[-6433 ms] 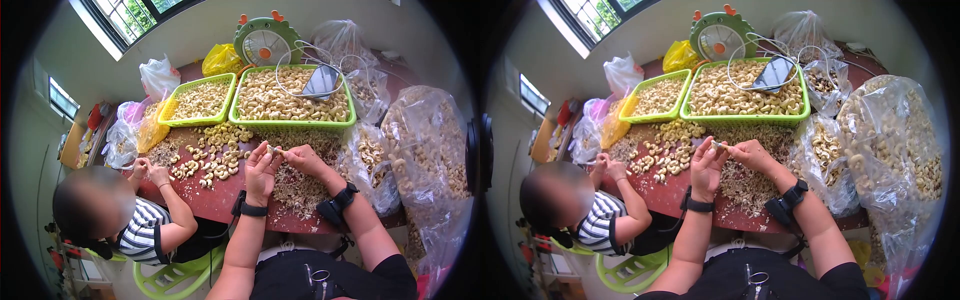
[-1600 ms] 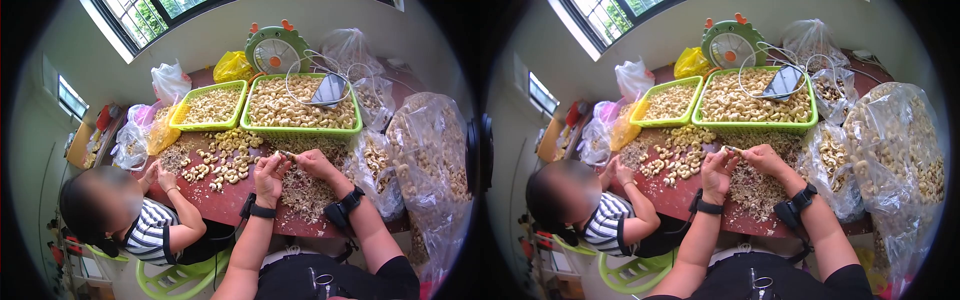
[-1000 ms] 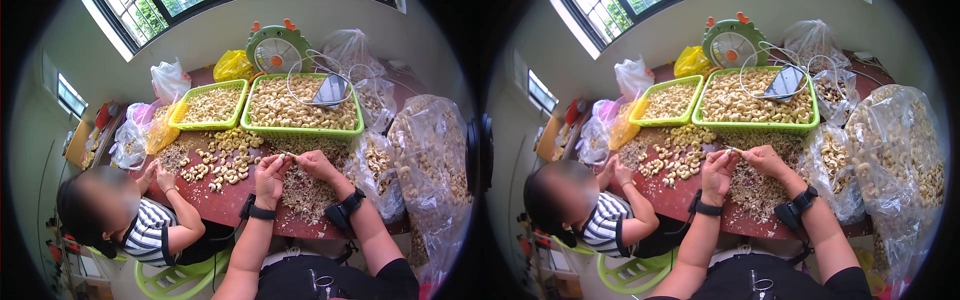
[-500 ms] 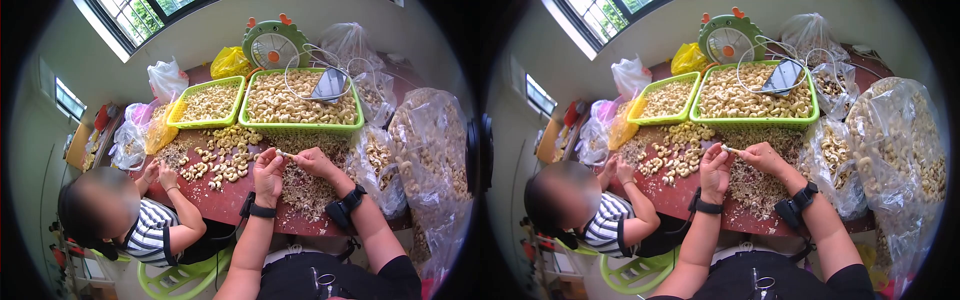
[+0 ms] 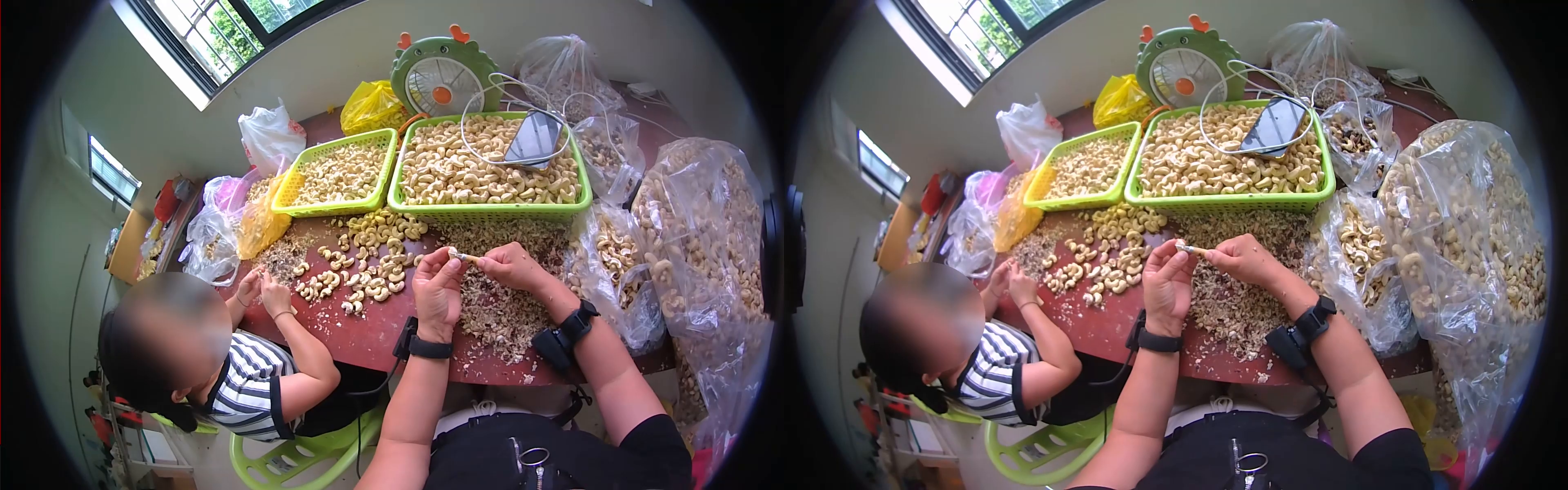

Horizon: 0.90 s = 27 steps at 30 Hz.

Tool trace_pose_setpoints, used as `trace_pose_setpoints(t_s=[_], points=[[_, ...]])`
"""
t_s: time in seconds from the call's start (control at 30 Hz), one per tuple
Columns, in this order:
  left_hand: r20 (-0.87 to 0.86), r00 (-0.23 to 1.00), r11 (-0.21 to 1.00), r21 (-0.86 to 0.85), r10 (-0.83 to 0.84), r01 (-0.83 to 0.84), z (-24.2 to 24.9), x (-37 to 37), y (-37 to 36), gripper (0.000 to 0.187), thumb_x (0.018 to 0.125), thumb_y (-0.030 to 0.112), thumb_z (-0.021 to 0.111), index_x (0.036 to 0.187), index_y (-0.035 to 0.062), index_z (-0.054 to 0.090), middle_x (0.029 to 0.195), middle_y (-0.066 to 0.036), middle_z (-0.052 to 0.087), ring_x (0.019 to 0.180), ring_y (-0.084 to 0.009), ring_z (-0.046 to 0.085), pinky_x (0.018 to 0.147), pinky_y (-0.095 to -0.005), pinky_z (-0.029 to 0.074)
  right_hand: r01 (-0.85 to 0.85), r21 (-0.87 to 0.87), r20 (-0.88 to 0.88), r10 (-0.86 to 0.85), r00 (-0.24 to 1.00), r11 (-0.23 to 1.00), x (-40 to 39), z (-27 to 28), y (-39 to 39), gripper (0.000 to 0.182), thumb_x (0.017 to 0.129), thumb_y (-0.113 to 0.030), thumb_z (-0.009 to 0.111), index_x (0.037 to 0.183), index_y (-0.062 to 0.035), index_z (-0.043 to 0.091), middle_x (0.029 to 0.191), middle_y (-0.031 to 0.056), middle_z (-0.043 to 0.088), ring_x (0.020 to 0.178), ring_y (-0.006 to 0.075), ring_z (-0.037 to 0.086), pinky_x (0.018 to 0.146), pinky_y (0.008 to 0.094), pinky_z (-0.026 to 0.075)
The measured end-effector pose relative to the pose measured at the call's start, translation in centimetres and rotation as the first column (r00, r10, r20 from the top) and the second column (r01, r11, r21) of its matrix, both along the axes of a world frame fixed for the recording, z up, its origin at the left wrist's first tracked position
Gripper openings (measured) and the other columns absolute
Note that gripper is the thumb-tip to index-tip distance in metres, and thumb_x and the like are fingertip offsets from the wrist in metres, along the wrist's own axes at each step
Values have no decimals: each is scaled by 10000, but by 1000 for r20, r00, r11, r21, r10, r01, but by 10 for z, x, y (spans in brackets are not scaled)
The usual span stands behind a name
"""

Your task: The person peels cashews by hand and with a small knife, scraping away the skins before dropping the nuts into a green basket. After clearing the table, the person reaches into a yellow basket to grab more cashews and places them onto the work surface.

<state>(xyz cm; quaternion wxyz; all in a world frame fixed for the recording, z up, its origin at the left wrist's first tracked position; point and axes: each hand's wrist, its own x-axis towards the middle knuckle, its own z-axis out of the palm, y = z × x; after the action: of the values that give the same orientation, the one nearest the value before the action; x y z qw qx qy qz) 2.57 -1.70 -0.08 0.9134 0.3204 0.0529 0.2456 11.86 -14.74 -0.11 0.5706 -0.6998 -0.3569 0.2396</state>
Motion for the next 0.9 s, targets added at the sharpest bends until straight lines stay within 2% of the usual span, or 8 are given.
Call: trace_pose_setpoints(t_s=[0.27, 0.33, 0.47, 0.6, 0.67, 0.9], points=[[0, 1000, 1000, 4, -3, 3, -3, -1, -1, 204, 724, -95, 557, 903, 4, 555, 874, -87, 587, 775, -158, 577, 713, -259, 489, -23, -5, -27, 23, 999, 1000, 1, -3, -1, 417, 828, -335, 518, 537, -35, 510, 454, -64, 372, 436, 25, 324, 381, 211, 262], [19, 998, 998, -20, -61, 62, -4, -1, 0, 217, 730, -102, 529, 904, 24, 554, 883, -76, 587, 792, -162, 570, 723, -260, 486, -5, 31, -12, 6, 1000, 1000, 2, -3, 1, 417, 827, -336, 517, 542, -32, 512, 461, -61, 381, 442, 28, 329, 386, 216, 270], [-19, 999, 998, -45, -42, 41, 0, 1, -3, 218, 736, -97, 521, 915, 25, 548, 889, -76, 584, 791, -164, 572, 720, -259, 489, 35, 18, -45, -34, 998, 999, 2, -3, -2, 412, 826, -331, 518, 543, -32, 507, 470, -59, 388, 450, 31, 328, 390, 221, 275], [-36, 999, 997, -81, -15, 12, 1, 0, -2, 230, 743, -82, 540, 955, 5, 533, 887, -76, 578, 772, -151, 572, 707, -251, 491, -13, 30, -30, 14, 999, 999, 0, -2, 2, 404, 832, -314, 512, 537, -38, 495, 469, -57, 389, 445, 30, 319, 384, 217, 262], [-46, 998, 994, -102, -49, 44, 2, -1, 1, 240, 747, -75, 539, 971, 9, 526, 887, -77, 578, 798, -158, 571, 720, -265, 495, 11, 29, -83, -8, 997, 1000, 1, -2, 0, 390, 832, -302, 517, 540, -45, 501, 471, -60, 394, 441, 26, 319, 381, 208, 256], [-18, 996, 995, -46, -84, 83, 3, -1, 0, 214, 780, -37, 506, 980, 35, 536, 916, -84, 585, 898, -227, 567, 785, -381, 489, -6, 18, -73, 7, 997, 1000, 0, 1, 0, 374, 834, -276, 515, 542, -44, 497, 477, -65, 391, 441, 23, 320, 379, 207, 251]])
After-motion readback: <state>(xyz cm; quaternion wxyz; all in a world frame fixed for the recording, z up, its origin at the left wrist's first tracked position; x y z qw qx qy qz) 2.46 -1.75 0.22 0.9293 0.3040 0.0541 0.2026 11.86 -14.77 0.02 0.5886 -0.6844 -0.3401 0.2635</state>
